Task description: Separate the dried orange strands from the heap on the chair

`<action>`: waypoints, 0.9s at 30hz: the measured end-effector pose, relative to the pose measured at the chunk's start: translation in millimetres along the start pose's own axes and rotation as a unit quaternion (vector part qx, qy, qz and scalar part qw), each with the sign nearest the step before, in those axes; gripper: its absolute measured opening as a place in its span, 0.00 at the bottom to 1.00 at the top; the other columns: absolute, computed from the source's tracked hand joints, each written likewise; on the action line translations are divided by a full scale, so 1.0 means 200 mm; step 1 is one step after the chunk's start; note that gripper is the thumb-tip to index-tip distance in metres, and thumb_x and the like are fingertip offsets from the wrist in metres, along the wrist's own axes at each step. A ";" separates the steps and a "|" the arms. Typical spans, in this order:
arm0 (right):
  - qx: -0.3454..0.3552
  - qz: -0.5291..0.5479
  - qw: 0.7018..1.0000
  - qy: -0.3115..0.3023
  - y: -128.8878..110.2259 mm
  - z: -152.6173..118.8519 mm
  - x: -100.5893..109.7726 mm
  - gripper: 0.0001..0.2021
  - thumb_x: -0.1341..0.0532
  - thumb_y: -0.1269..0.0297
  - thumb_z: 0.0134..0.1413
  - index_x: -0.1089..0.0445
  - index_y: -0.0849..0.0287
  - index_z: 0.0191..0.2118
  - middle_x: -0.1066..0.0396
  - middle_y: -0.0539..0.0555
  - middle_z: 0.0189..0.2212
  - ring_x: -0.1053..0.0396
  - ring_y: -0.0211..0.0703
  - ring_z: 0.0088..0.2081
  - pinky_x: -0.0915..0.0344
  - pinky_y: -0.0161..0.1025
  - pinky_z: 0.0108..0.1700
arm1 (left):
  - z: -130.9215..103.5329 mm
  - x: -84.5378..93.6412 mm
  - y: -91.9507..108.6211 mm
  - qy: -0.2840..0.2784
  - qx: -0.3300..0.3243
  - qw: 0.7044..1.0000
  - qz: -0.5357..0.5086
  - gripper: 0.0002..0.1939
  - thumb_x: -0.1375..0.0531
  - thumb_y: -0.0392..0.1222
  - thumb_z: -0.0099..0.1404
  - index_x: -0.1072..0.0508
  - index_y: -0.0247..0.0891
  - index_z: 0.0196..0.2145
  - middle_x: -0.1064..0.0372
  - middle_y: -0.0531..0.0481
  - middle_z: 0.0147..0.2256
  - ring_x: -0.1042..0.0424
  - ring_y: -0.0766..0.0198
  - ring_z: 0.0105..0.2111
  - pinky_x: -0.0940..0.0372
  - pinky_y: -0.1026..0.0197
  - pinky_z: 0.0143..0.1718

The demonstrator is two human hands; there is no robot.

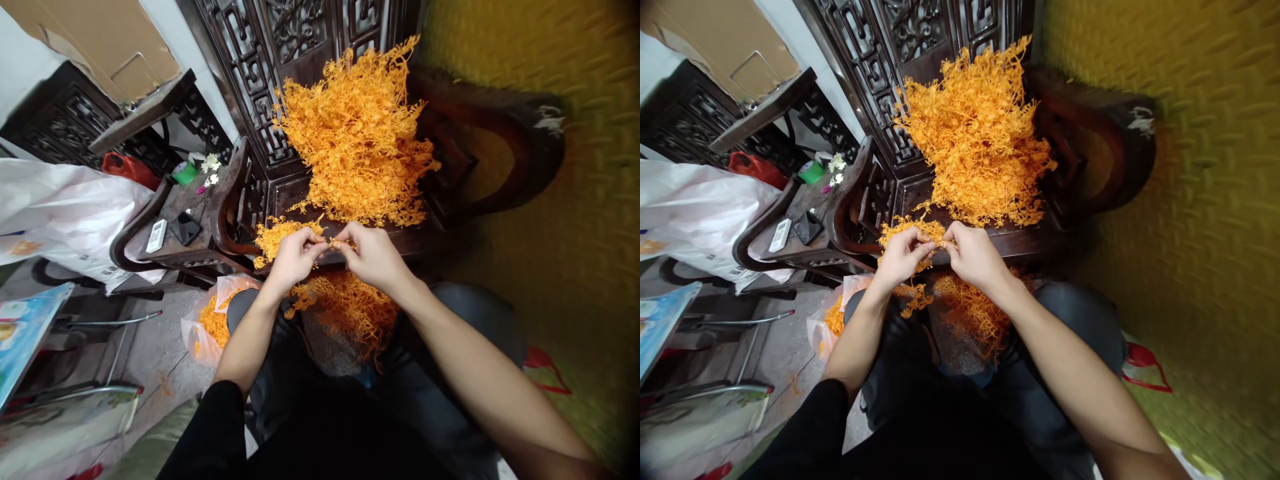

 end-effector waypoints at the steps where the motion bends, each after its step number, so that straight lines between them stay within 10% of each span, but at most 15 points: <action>1: 0.015 -0.019 1.000 0.007 0.00 0.00 0.00 0.04 0.40 0.71 0.57 0.32 0.56 0.33 0.27 0.53 0.26 0.33 0.43 0.26 0.41 0.41 0.33 | 0.00 0.00 0.00 0.010 -0.002 1.000 0.007 0.11 0.30 0.43 0.59 0.28 0.38 0.28 0.28 0.53 0.25 0.32 0.67 0.24 0.41 0.65 0.27; 13: 0.024 -0.004 0.999 0.045 0.01 0.03 0.04 0.05 0.38 0.74 0.54 0.28 0.57 0.30 0.25 0.53 0.27 0.35 0.42 0.26 0.42 0.41 0.34 | 0.02 -0.04 0.08 0.074 0.002 0.997 -0.002 0.10 0.30 0.38 0.56 0.29 0.38 0.25 0.34 0.56 0.18 0.37 0.69 0.19 0.45 0.65 0.23; 19: -0.112 0.119 0.959 0.229 0.20 0.01 0.29 0.05 0.31 0.68 0.51 0.28 0.58 0.29 0.26 0.55 0.25 0.35 0.38 0.21 0.39 0.40 0.26 | -0.06 0.24 0.22 0.229 -0.091 0.966 -0.072 0.07 0.30 0.37 0.57 0.25 0.37 0.29 0.28 0.55 0.23 0.35 0.73 0.19 0.41 0.67 0.22; 24: -0.166 0.464 0.870 -0.019 0.22 0.04 0.22 0.26 0.23 0.57 0.45 0.25 0.57 0.51 0.23 0.52 0.28 0.20 0.49 0.32 0.22 0.47 0.36 | -0.09 0.19 0.27 0.048 -0.040 0.980 -0.188 0.15 0.25 0.44 0.53 0.25 0.35 0.31 0.27 0.52 0.25 0.32 0.71 0.19 0.39 0.67 0.19; 27: -0.181 0.507 0.842 -0.039 0.22 0.06 0.19 0.18 0.24 0.61 0.45 0.22 0.59 0.44 0.21 0.56 0.32 0.19 0.52 0.41 0.20 0.44 0.41 | -0.07 0.11 0.26 0.001 -0.003 0.961 -0.276 0.16 0.25 0.44 0.53 0.26 0.35 0.32 0.28 0.53 0.25 0.33 0.73 0.20 0.38 0.67 0.21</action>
Point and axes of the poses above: each hand's wrist, its own z-axis towards the middle knuckle, its own x-axis out of the back of the hand, y = z × x, the point moved 3 cm from there along z, towards the middle knuckle
